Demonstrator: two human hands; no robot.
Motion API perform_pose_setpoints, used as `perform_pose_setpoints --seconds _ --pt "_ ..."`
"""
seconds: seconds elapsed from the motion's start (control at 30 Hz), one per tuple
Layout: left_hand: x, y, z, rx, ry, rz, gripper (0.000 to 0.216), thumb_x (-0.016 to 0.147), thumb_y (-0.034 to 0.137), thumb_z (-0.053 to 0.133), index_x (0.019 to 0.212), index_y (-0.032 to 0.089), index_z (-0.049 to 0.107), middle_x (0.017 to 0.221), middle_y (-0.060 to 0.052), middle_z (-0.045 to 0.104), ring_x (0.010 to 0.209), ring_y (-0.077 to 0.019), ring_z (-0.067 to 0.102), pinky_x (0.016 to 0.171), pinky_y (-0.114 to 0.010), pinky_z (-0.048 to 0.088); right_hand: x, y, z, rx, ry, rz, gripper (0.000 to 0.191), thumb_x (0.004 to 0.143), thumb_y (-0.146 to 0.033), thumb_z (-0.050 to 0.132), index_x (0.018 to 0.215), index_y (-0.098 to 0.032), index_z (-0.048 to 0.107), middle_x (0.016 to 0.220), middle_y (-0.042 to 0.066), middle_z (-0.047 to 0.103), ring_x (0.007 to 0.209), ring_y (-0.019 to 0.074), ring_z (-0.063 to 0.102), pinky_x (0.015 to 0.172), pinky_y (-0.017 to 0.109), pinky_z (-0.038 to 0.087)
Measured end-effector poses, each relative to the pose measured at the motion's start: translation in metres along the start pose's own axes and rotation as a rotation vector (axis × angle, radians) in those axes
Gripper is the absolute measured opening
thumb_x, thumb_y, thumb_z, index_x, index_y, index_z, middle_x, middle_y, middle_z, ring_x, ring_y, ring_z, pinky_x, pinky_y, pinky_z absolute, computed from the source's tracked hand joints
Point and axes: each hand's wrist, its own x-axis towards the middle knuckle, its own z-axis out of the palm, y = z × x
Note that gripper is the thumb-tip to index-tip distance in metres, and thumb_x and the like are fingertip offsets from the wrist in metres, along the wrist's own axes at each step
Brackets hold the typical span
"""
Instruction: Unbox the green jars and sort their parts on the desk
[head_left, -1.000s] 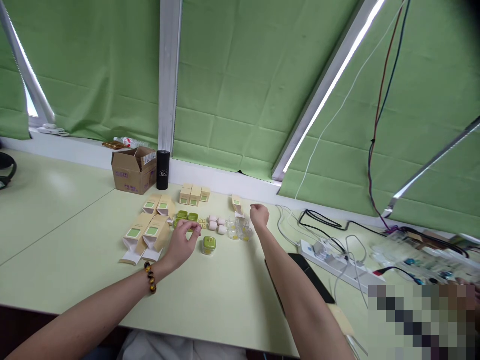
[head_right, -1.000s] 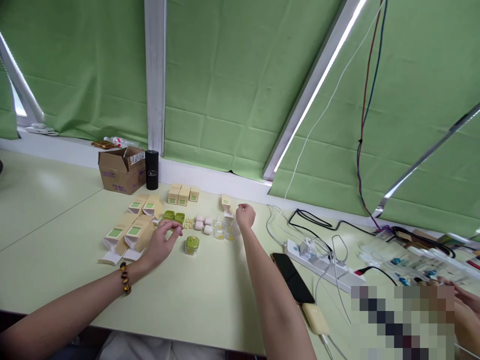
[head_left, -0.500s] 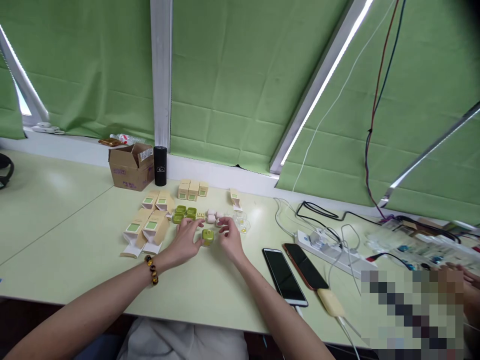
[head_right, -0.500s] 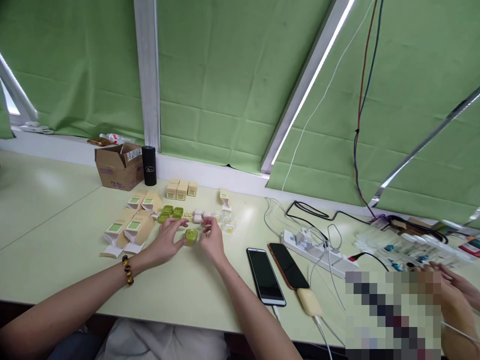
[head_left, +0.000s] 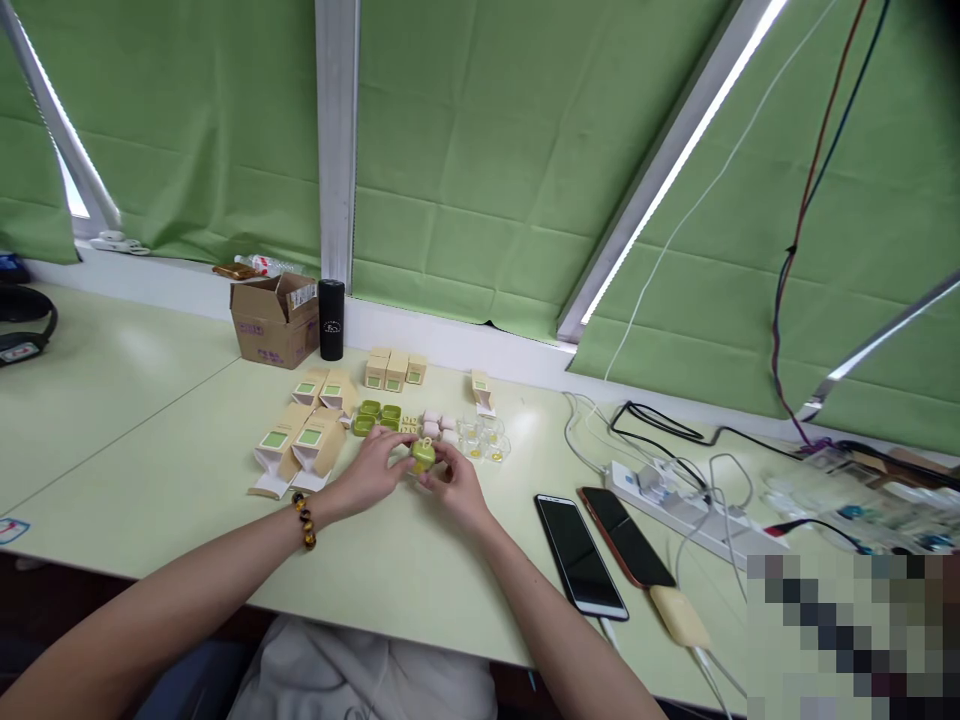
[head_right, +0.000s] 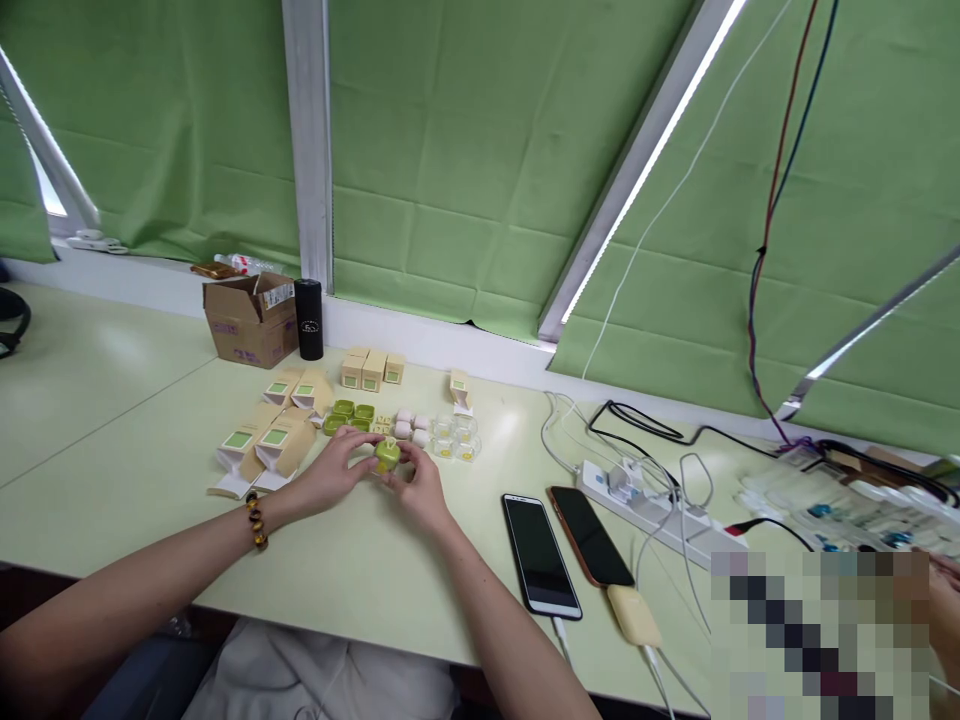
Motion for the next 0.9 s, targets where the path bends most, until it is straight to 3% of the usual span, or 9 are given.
perform_pose_setpoints --seconds 0.13,0.37,0.6,0.77,0.9 --pt "0.006 0.003 -0.002 -0.112 0.04 -0.039 0.04 0.096 0.048 0.064 0.126 0.023 0.073 0.123 -0.012 0.07 0.118 -0.0276 0.065 0.102 -0.042 0.054 -0.002 -0.008 0.003 0.261 -0.043 -0.034 0.052 0.079 -0.041 0.083 0.126 -0.025 0.07 0.113 0.007 0.074 0.094 0.023 0.065 0.074 0.033 0.054" --pt "0.008 0.021 -0.004 -0.21 0.065 -0.067 0.041 0.094 0.05 0.065 0.119 0.02 0.075 0.115 -0.012 0.078 0.101 -0.0275 0.072 0.079 -0.037 0.058 -0.01 -0.021 0.006 0.546 -0.136 -0.017 0.054 0.079 -0.045 0.087 0.127 -0.027 0.069 0.121 0.007 0.073 0.104 0.0272 0.069 0.081 0.041 0.062" --pt "0.004 0.025 -0.005 -0.291 0.092 -0.05 0.043 0.095 0.053 0.064 0.121 0.02 0.073 0.121 -0.012 0.076 0.109 -0.0276 0.071 0.095 -0.041 0.057 -0.017 -0.04 0.012 0.744 -0.196 0.028 0.046 0.082 -0.051 0.085 0.119 -0.027 0.072 0.129 0.008 0.071 0.114 0.0305 0.072 0.105 0.053 0.057" --pt "0.002 0.021 -0.004 -0.368 0.108 -0.043 0.04 0.099 0.051 0.06 0.123 0.022 0.073 0.128 -0.012 0.074 0.121 -0.0282 0.068 0.103 -0.043 0.055 -0.018 -0.045 0.012 0.837 -0.183 0.053 0.046 0.081 -0.047 0.085 0.119 -0.027 0.068 0.124 0.008 0.075 0.114 0.0319 0.072 0.107 0.057 0.054" --pt "0.0 0.025 -0.007 -0.35 0.115 0.031 0.035 0.099 0.046 0.061 0.123 0.023 0.073 0.125 -0.011 0.073 0.121 -0.0275 0.066 0.107 -0.045 0.052 -0.016 -0.043 0.007 0.933 -0.16 0.078 0.036 0.084 -0.041 0.079 0.115 -0.03 0.066 0.114 0.006 0.077 0.101 0.0312 0.076 0.103 0.06 0.052"
